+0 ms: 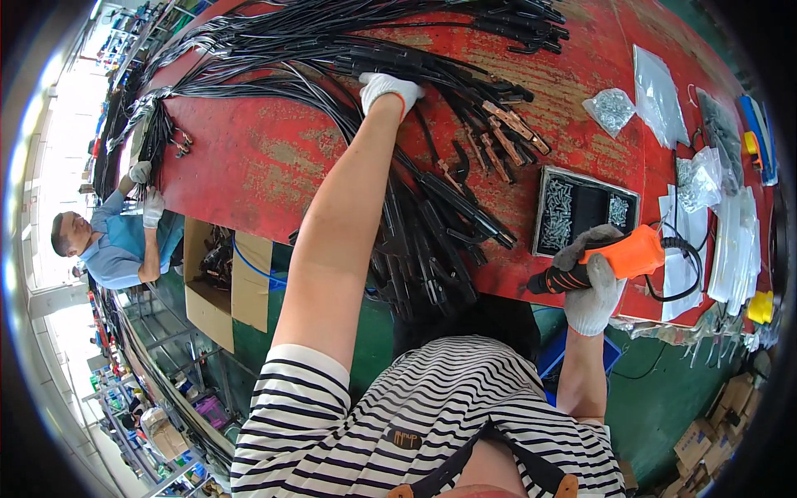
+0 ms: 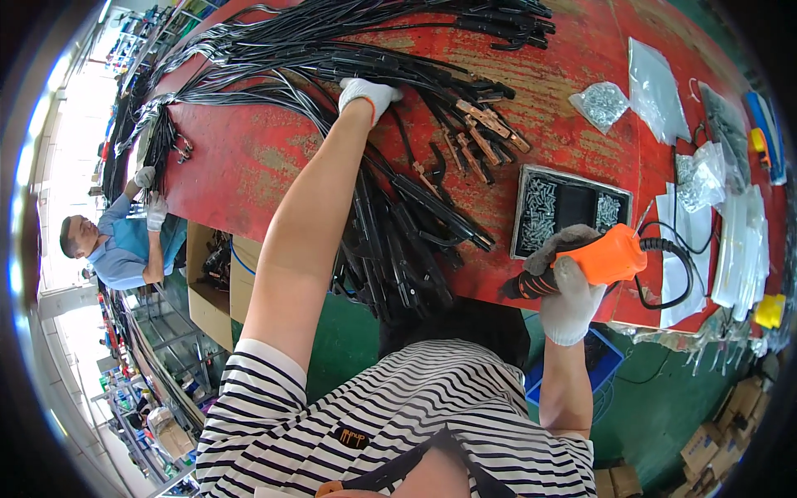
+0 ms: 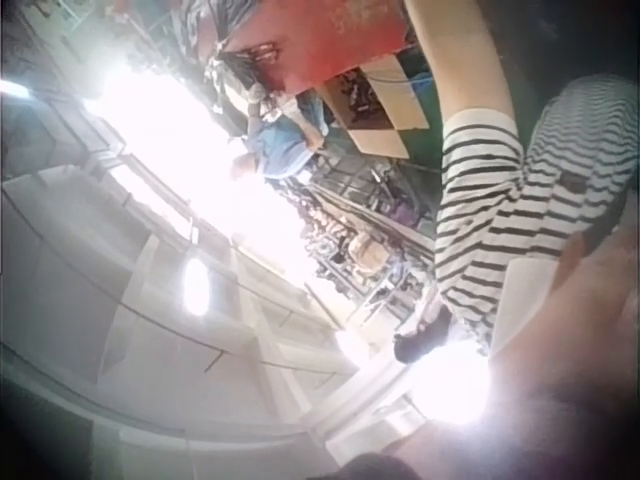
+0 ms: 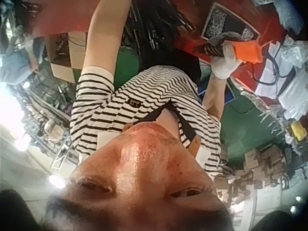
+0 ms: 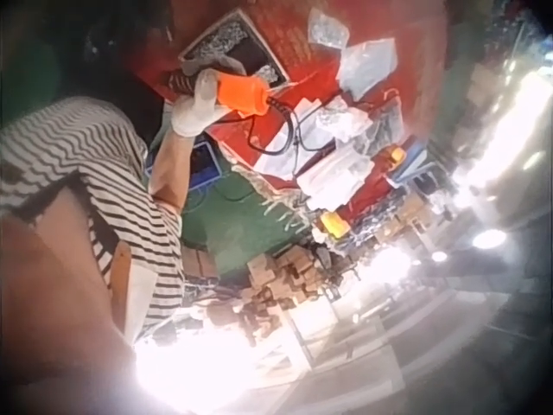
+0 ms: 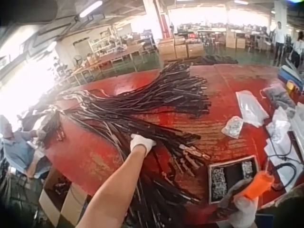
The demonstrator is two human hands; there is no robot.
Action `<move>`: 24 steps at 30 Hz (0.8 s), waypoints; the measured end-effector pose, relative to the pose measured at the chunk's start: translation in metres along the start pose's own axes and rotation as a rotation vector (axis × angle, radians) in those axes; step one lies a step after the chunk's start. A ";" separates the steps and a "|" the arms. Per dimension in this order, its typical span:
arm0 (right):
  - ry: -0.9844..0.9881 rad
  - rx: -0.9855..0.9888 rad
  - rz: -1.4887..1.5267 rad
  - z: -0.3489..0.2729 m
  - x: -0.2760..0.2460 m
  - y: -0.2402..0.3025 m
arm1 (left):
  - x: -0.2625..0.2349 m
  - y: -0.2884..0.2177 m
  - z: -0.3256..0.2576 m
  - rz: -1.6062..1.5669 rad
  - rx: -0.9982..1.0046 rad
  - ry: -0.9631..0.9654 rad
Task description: The person assembles black plastic and metal components by securing them with screws using an electric screwdriver.
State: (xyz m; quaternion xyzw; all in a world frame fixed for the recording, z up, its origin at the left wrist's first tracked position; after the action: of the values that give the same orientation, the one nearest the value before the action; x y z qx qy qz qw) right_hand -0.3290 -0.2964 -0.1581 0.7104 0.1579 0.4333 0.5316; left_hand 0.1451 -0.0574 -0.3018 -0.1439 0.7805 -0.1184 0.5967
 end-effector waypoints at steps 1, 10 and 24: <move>-0.048 -0.017 -0.022 -0.001 -0.013 0.002 | 0.001 -0.025 -0.040 -0.089 -0.123 0.077; 0.004 0.054 -0.017 0.005 -0.001 0.000 | 0.000 -0.024 -0.075 -1.788 -0.596 0.263; 0.698 0.613 -0.113 0.048 0.157 -0.106 | -0.096 -0.011 -0.131 -2.024 -0.347 0.379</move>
State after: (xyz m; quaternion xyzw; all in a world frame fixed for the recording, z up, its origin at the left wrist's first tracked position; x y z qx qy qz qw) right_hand -0.1765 -0.1776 -0.1850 0.6368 0.4862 0.5502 0.2352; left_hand 0.0429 -0.0311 -0.1773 -0.7934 0.3824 -0.4701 0.0577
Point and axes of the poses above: each hand's wrist, its own z-axis towards the middle knuckle, its own x-axis out of the palm, y = z × x, the point moved 10 cm from there along z, towards the middle knuckle, and after that the axes turned 3 degrees about -z, right-handed, at the moved point
